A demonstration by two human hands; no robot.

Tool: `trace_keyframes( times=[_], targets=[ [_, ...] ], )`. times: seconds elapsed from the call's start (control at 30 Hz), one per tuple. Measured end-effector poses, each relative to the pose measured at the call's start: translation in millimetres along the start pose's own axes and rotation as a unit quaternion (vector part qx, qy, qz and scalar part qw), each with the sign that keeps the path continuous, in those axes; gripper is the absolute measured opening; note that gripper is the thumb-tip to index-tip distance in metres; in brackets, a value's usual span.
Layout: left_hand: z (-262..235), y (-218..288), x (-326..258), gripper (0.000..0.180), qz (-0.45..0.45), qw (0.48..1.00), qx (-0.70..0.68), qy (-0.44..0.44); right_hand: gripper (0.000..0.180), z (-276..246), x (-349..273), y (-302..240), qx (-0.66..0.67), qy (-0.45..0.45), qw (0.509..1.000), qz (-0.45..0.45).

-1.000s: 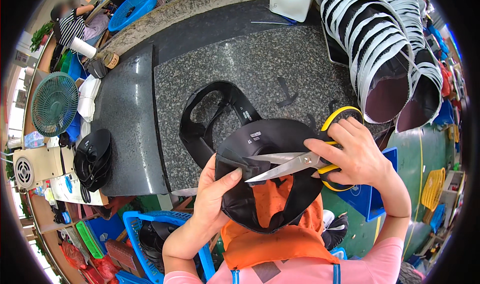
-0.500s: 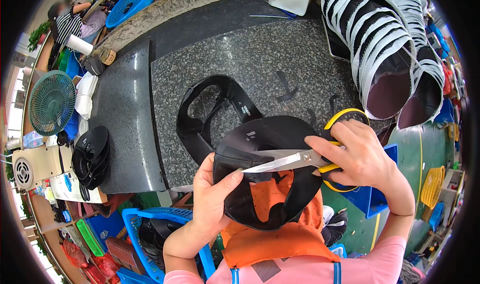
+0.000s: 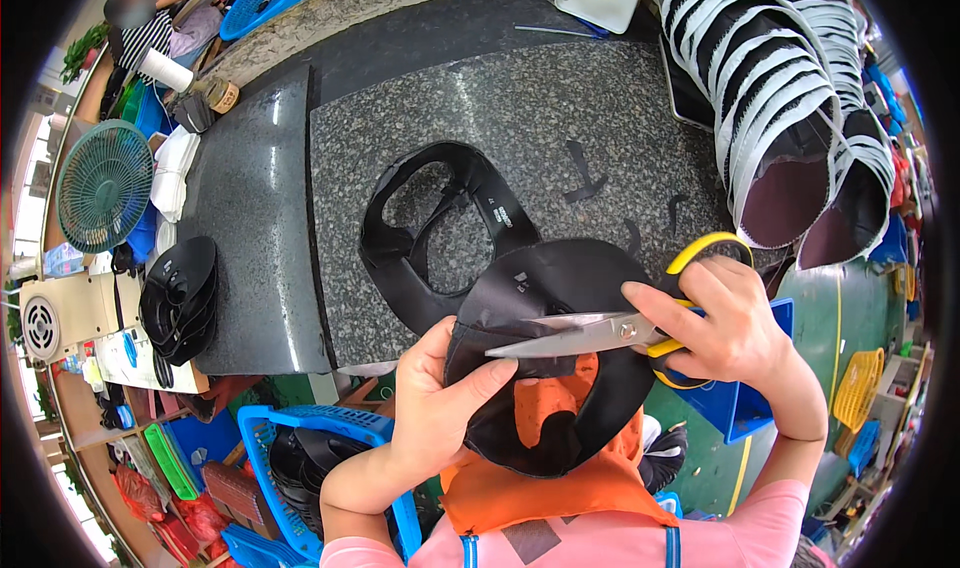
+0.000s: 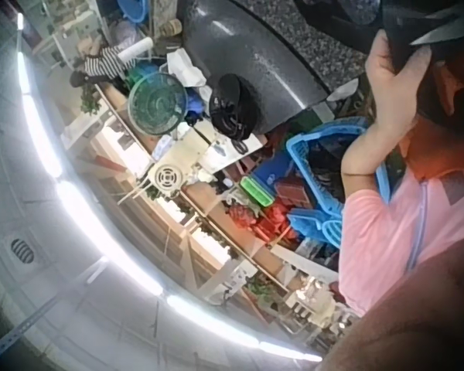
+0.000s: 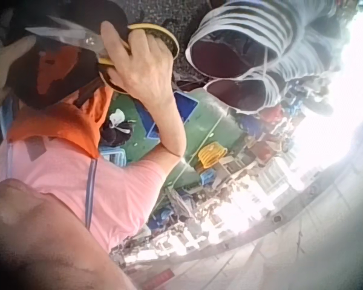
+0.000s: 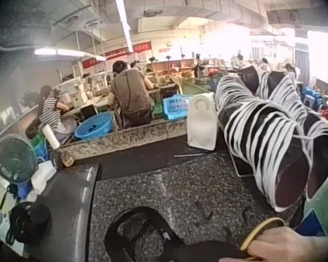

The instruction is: The person trims excess material from shoe uppers and shoe linings using scissors.

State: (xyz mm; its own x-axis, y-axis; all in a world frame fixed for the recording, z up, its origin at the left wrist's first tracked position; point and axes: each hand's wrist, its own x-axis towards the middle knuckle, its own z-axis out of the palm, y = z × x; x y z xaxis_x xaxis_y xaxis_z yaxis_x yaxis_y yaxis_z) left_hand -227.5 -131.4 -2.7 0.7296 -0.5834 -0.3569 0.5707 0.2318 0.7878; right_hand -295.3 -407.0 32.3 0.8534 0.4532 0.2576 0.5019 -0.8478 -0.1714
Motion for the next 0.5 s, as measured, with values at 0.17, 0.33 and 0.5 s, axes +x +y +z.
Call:
trace_keyframes(
  times=[0.17, 0.33, 0.5],
  targets=[
    [0.7, -1.4, -2.9, 0.026, -0.003, 1.000, 0.008, 0.002, 0.077, -7.4, -0.6, -4.3, -0.034, -0.020, 0.999, 0.015],
    [4.4, -1.3, -7.6, 0.025, 0.012, 0.998, 0.060, -0.008, 0.073, -9.3, 5.9, -7.8, 0.009, -0.017, 1.000, 0.006],
    [1.1, 24.2, 4.2, 0.027, -0.084, 0.995, 0.040, -0.024, 0.065, 6.3, -7.3, 3.4, 0.108, 0.023, 0.992, 0.065]
  ],
)
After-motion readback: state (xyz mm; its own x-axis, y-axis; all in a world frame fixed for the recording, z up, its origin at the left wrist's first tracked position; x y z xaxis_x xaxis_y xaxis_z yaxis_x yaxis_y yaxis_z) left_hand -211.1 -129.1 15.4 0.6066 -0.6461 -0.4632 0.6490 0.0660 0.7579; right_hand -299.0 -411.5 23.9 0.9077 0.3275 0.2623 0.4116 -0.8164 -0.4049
